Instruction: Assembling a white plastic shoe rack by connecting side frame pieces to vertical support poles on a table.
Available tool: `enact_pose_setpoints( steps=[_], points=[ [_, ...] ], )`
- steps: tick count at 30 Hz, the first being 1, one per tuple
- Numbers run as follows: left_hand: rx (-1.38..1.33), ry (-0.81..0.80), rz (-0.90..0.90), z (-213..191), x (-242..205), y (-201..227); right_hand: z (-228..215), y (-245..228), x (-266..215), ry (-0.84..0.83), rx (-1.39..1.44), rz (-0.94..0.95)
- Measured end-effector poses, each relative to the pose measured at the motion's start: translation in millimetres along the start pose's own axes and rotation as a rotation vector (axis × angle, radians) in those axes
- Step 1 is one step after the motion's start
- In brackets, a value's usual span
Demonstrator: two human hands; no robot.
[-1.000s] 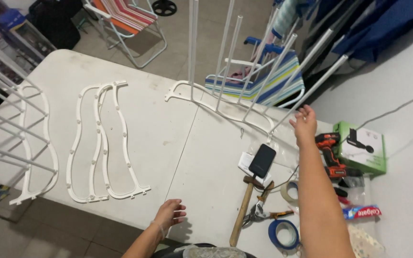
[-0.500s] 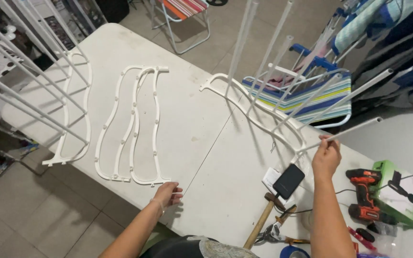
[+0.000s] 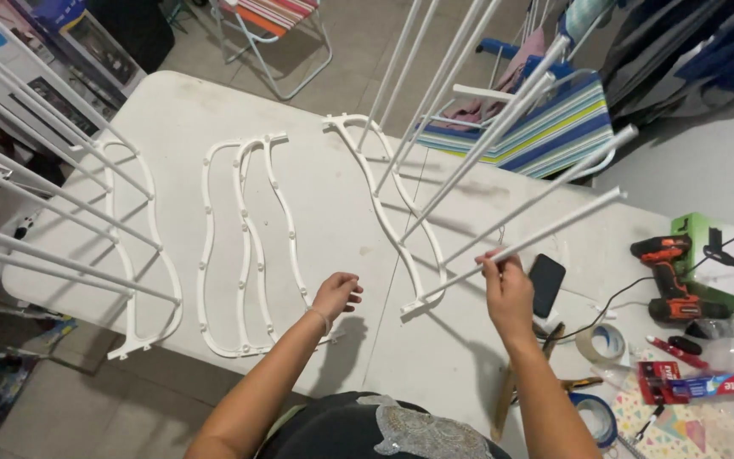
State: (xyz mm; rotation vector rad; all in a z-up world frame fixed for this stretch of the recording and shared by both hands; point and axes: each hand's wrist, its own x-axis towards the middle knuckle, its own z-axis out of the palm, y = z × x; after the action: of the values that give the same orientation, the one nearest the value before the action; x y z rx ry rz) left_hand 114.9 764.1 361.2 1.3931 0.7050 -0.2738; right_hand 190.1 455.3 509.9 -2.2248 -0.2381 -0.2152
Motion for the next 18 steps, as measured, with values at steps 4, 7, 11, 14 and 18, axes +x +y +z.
enact_pose_setpoints(
  steps=[4, 7, 11, 14, 18],
  points=[
    [0.128, -0.02, 0.095, -18.9, 11.1, 37.9, 15.5, -24.0, -75.1, -0.047, -0.122, 0.121],
    [0.239, -0.052, 0.174, -19.1, 4.7, 87.8, 21.0, -29.6, -121.0, -0.051, -0.211, 0.036],
    [0.39, -0.157, 0.507, 4.1, 11.3, 141.0, 20.2, -19.0, -168.6, -0.04, -0.09, -0.059],
    [0.479, -0.212, 0.84, 33.0, 33.9, 151.4, 17.6, -26.1, -197.0, 0.012, -0.039, 0.187],
    [0.545, -0.261, 0.908, 45.9, 31.0, 153.2, 18.4, -25.7, -201.0, 0.025, -0.118, 0.309]
  ],
)
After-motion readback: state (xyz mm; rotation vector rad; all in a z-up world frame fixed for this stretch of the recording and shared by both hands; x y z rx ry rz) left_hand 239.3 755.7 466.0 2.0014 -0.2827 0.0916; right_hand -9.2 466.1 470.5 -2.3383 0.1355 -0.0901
